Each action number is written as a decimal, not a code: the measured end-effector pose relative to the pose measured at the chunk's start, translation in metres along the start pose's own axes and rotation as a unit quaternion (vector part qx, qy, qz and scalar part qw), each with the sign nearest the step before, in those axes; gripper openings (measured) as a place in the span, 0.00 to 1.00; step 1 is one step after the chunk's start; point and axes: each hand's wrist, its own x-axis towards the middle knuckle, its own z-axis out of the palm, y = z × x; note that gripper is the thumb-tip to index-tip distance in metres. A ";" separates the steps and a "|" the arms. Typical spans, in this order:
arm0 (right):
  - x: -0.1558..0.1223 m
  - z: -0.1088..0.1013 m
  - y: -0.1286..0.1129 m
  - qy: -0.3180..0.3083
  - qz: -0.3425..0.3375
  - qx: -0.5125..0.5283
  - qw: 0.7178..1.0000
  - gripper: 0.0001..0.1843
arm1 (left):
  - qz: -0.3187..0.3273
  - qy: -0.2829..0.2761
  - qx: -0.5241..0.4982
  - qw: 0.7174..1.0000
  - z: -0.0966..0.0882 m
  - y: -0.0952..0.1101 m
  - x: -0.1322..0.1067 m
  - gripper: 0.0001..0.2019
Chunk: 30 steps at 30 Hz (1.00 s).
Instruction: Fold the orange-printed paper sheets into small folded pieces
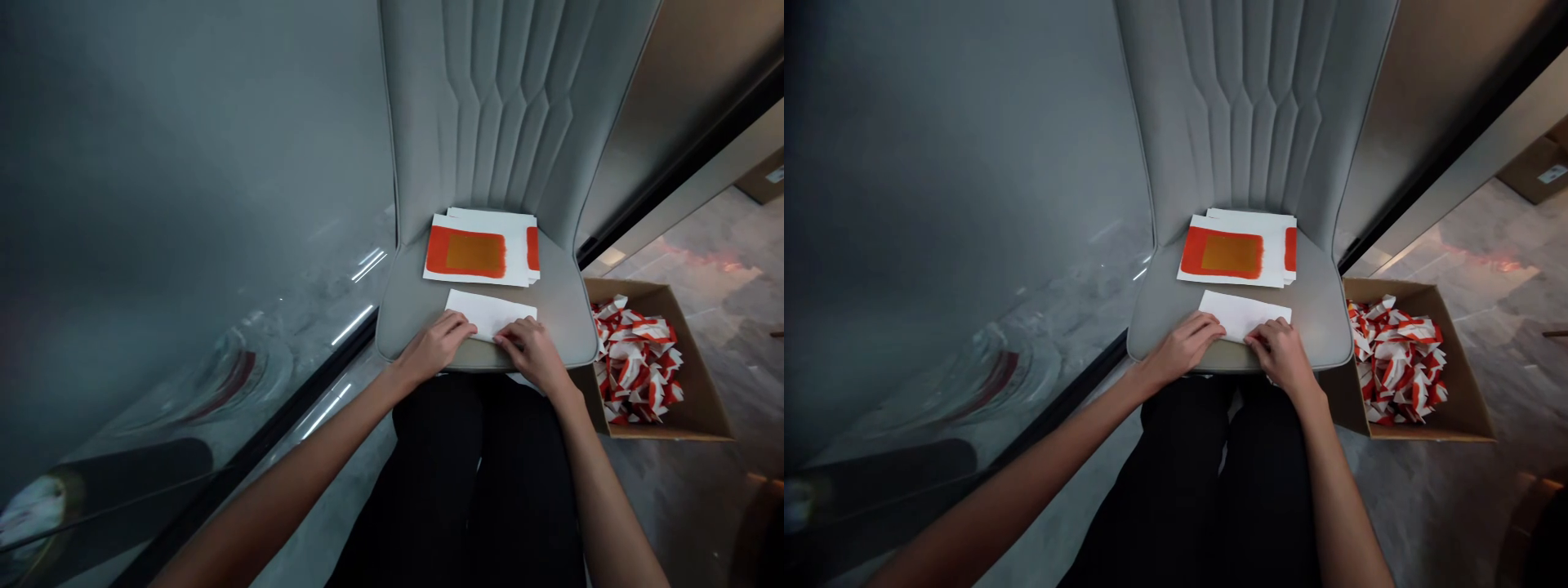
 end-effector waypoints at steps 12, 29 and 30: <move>0.012 -0.009 0.001 -0.031 0.040 0.080 0.995 0.03 | 0.053 -0.018 0.197 0.979 0.002 0.009 -0.009 0.16; 0.011 -0.016 0.008 -0.045 0.095 0.027 0.994 0.14 | 0.075 -0.063 0.260 0.961 0.003 0.010 -0.022 0.18; 0.012 -0.018 0.008 -0.054 0.113 0.024 0.992 0.15 | 0.080 -0.066 0.263 0.959 0.004 0.010 -0.022 0.18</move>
